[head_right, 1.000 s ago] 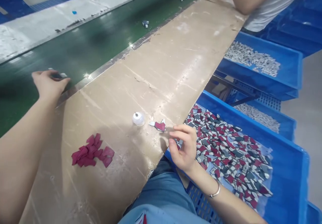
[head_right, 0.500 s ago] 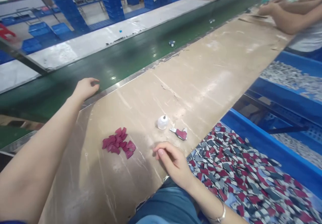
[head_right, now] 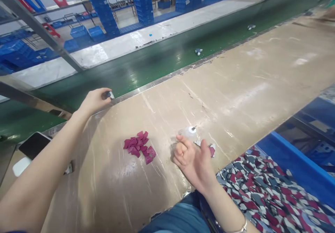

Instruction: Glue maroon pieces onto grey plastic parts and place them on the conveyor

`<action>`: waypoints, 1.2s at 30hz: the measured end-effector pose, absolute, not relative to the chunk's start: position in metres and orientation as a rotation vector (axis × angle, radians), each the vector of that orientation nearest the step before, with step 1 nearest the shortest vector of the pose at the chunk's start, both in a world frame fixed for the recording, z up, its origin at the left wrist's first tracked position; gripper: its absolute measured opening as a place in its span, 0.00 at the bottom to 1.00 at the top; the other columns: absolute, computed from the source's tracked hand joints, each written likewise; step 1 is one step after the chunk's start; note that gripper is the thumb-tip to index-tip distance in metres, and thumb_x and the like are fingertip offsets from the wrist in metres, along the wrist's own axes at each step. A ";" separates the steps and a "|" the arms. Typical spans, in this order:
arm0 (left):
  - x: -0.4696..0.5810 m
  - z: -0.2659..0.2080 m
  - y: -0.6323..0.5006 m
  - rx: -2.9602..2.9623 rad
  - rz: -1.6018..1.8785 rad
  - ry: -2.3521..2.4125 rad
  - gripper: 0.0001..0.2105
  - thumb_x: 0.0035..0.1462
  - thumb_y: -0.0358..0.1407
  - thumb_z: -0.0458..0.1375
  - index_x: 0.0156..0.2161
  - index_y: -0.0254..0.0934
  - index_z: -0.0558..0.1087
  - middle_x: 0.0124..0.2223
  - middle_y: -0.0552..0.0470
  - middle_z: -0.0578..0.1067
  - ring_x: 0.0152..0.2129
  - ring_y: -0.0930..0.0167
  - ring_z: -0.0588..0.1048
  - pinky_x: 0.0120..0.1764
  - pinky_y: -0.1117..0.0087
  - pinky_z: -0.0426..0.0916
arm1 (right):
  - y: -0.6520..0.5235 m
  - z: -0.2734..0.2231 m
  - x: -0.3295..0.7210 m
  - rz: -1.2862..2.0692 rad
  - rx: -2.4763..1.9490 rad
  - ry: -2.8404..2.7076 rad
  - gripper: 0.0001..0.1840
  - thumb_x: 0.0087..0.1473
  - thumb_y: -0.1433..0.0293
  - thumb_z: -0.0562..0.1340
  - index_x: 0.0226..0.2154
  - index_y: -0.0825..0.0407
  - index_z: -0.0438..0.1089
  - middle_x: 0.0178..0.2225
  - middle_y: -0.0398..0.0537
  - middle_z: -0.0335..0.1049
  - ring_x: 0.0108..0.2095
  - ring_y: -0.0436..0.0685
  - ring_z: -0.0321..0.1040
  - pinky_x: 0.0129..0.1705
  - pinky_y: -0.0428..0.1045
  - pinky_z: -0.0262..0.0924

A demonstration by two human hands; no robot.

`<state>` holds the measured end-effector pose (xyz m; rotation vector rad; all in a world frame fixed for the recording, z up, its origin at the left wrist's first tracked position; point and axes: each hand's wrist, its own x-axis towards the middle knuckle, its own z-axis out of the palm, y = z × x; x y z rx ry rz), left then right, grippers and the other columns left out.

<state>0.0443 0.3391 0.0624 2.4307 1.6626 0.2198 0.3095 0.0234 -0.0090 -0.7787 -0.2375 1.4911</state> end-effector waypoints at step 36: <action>0.007 0.000 0.000 1.716 0.658 1.639 0.28 0.57 0.35 0.73 0.60 0.47 0.71 0.30 0.62 0.80 0.29 0.66 0.76 0.48 0.59 0.70 | 0.006 -0.027 0.198 0.733 -1.186 -1.080 0.27 0.59 0.40 0.71 0.41 0.46 0.79 0.39 0.48 0.76 0.35 0.59 0.74 0.34 0.53 0.69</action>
